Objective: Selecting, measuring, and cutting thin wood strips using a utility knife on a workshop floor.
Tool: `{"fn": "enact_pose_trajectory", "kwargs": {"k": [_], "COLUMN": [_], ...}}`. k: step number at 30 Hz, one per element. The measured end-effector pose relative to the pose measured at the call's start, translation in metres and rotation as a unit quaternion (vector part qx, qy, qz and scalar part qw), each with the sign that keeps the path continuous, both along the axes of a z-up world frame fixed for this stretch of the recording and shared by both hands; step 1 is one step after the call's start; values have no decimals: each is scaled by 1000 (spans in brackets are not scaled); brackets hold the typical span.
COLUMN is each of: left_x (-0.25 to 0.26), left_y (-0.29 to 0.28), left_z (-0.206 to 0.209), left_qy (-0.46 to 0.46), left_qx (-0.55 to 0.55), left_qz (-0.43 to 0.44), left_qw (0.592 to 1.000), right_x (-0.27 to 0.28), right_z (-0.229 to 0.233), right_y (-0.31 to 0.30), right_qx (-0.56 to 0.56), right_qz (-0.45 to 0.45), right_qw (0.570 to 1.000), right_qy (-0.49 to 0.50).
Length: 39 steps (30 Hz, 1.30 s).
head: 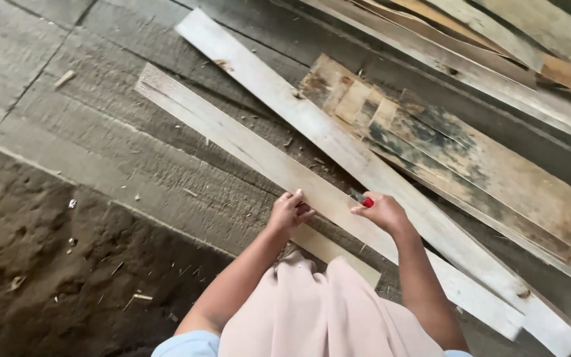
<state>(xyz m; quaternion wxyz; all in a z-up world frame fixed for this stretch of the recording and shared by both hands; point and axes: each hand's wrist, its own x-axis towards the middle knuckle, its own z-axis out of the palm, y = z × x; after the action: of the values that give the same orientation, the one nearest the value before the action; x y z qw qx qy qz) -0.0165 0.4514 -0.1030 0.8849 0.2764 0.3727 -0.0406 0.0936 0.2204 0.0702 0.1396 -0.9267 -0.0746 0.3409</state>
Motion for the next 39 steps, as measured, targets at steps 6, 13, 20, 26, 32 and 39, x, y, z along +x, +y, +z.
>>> {"fn": "enact_pose_trajectory", "kwargs": {"k": [6, 13, 20, 26, 32, 39], "left_x": [-4, -17, -52, -49, -45, -64], "left_y": [1, 2, -5, -12, -18, -25], "left_z": [6, 60, 98, 68, 42, 81], "left_qy": [11, 1, -15, -98, -110, -125], "left_qx": [11, 130, 600, 773, 832, 856], "left_qz": [8, -37, -216, -198, -196, -163], "left_qw": [1000, 991, 770, 594, 507, 475], "right_x": [-2, -38, -98, -121, -92, -91], "right_z": [-28, -40, -44, -49, -25, -35], "right_y": [-8, -6, 11, 5, -20, -25], "right_qx": [-21, -4, -23, -31, -49, -22], "right_qz": [6, 59, 137, 90, 51, 85], "right_qw": [1000, 972, 986, 993, 993, 982], "right_qy": [-3, -226, -94, -73, -92, -169]}}
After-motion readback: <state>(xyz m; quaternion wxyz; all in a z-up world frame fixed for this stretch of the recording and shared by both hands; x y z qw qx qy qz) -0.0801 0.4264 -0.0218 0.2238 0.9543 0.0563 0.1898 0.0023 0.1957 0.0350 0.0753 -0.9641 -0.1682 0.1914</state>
